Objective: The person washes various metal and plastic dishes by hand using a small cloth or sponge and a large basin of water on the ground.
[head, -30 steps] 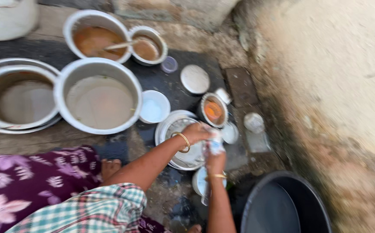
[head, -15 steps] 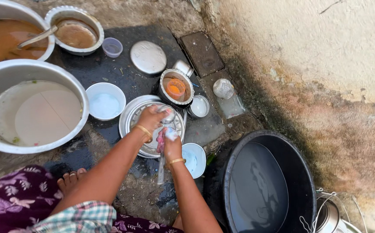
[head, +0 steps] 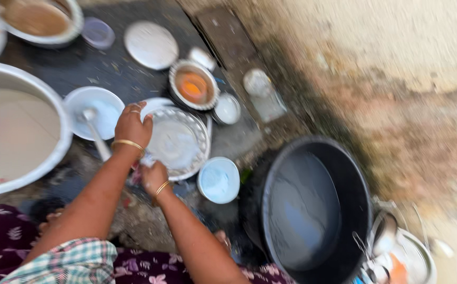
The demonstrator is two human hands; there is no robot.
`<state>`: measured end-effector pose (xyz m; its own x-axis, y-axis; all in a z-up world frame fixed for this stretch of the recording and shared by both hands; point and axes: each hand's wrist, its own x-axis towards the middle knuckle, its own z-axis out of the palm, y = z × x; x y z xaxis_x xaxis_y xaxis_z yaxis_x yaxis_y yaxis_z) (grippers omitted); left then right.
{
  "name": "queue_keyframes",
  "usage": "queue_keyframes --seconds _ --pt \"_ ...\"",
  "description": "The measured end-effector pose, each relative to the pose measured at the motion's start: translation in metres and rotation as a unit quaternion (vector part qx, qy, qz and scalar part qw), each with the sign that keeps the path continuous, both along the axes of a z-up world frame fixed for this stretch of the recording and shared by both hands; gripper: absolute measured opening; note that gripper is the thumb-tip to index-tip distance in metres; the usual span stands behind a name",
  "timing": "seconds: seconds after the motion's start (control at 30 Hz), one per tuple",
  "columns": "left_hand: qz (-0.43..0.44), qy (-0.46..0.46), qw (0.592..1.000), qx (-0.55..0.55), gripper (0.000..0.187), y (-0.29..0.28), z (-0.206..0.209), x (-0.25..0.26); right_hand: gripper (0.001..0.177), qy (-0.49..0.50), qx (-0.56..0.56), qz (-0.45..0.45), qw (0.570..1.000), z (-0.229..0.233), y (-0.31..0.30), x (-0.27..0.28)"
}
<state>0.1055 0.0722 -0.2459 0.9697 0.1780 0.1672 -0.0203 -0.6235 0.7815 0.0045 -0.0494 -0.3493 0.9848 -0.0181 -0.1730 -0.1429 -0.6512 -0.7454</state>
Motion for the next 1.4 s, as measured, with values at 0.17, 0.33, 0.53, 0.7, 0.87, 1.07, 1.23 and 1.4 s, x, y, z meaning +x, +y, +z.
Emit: queue_keyframes --seconds 0.17,0.33,0.53,0.7,0.87,1.07,1.23,1.4 --pt "-0.038 0.204 0.974 0.088 0.059 -0.011 -0.027 -0.028 0.026 -0.118 0.072 -0.252 0.958 0.001 -0.122 -0.012" --pt "0.035 0.251 0.959 0.124 0.079 -0.010 -0.039 -0.058 0.090 0.072 -0.155 -0.231 0.958 0.035 -0.180 -0.027" --pt "0.129 0.241 0.957 0.096 0.042 -0.004 -0.083 -0.044 0.107 0.260 -0.169 -0.053 0.949 0.031 -0.174 -0.027" --pt "0.189 0.140 0.972 0.025 0.039 0.001 -0.065 -0.041 0.063 0.267 -0.220 0.114 0.931 -0.033 -0.210 -0.012" --pt "0.192 0.050 0.979 -0.048 0.025 -0.009 0.002 -0.021 0.062 0.154 -0.190 0.119 0.962 0.005 -0.215 -0.013" --pt "0.146 -0.140 0.979 -0.033 0.016 -0.004 0.109 -0.039 0.036 0.104 -0.248 -0.058 0.962 0.110 -0.197 -0.021" --pt "0.218 -0.223 0.944 -0.111 0.022 0.024 0.165 -0.034 0.017 -0.089 -0.164 -0.140 0.972 0.259 -0.160 0.002" --pt "0.101 0.014 0.875 -0.473 0.017 0.048 0.181 -0.019 0.025 -0.350 -0.062 0.039 0.934 0.374 -0.102 0.015"
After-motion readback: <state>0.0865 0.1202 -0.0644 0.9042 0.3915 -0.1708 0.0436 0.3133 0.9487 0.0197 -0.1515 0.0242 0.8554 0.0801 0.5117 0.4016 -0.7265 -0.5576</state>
